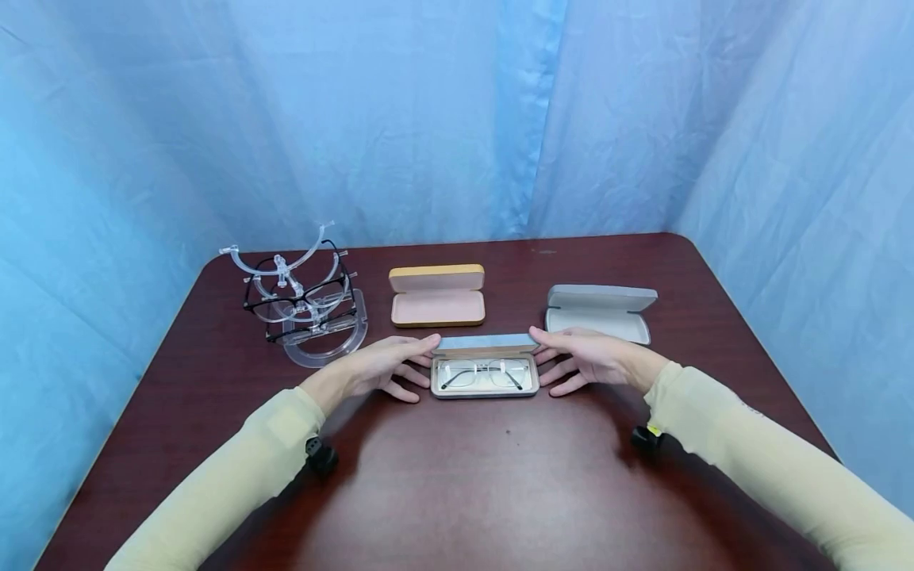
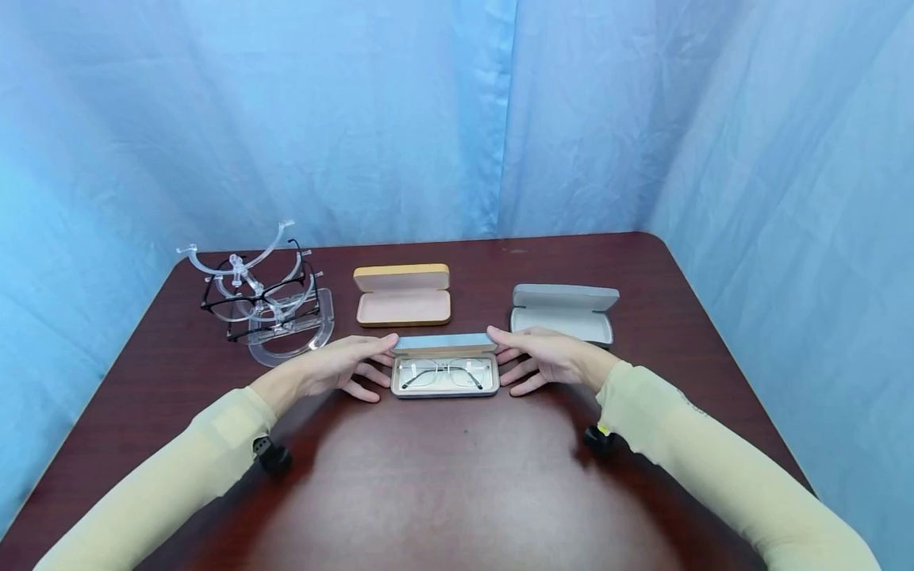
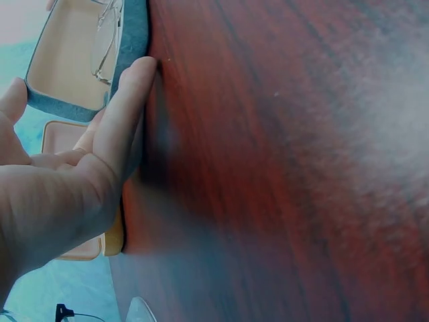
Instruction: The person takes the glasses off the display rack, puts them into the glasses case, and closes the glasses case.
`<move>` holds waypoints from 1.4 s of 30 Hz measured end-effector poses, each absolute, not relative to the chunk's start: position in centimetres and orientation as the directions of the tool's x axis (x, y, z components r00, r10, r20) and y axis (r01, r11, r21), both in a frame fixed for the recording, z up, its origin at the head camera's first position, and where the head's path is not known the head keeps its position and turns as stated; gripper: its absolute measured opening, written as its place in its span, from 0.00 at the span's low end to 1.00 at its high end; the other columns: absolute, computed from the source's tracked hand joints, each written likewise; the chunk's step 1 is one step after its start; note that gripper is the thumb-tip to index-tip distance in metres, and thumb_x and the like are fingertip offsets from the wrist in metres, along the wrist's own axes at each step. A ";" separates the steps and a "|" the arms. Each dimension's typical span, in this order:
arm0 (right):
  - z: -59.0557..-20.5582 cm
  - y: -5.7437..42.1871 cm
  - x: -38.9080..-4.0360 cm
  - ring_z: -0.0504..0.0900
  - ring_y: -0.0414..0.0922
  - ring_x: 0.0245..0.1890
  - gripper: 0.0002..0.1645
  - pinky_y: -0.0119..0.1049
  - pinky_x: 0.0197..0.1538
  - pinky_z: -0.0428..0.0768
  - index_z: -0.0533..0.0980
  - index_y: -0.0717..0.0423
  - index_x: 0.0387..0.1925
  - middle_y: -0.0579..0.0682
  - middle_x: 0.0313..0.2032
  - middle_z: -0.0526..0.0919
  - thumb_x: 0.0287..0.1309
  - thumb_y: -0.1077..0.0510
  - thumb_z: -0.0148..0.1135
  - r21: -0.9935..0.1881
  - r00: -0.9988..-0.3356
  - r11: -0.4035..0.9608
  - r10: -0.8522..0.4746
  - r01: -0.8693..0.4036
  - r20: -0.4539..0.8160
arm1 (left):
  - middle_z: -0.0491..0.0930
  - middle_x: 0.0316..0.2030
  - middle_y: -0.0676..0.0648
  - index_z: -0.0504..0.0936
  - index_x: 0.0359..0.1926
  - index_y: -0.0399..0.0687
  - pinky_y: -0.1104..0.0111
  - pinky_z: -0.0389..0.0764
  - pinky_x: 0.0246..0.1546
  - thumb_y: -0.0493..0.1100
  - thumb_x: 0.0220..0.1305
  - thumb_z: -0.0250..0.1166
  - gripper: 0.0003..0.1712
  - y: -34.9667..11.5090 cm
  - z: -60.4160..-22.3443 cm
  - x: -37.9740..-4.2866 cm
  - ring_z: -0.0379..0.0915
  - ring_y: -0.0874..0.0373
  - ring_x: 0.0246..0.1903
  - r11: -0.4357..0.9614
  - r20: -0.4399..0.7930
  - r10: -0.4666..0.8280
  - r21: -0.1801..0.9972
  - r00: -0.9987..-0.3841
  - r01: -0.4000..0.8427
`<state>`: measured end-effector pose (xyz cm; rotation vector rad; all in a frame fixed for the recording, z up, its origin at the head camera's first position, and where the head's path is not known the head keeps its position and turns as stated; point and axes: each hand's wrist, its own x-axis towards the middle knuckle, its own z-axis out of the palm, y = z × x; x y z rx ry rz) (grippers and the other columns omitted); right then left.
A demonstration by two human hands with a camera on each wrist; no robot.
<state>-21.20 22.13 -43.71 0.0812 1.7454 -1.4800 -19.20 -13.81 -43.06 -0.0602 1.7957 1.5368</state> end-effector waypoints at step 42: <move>-44.1 22.7 -20.8 0.82 0.57 0.50 0.32 0.55 0.56 0.81 0.68 0.60 0.63 0.59 0.55 0.77 0.66 0.49 0.68 -0.838 -0.637 0.236 -0.559 0.491 -0.531 | 0.77 0.55 0.39 0.64 0.70 0.39 0.53 0.85 0.49 0.57 0.68 0.67 0.40 -14.1 -43.7 -18.0 0.77 0.47 0.52 0.246 -0.497 0.471 0.867 -0.729 -0.432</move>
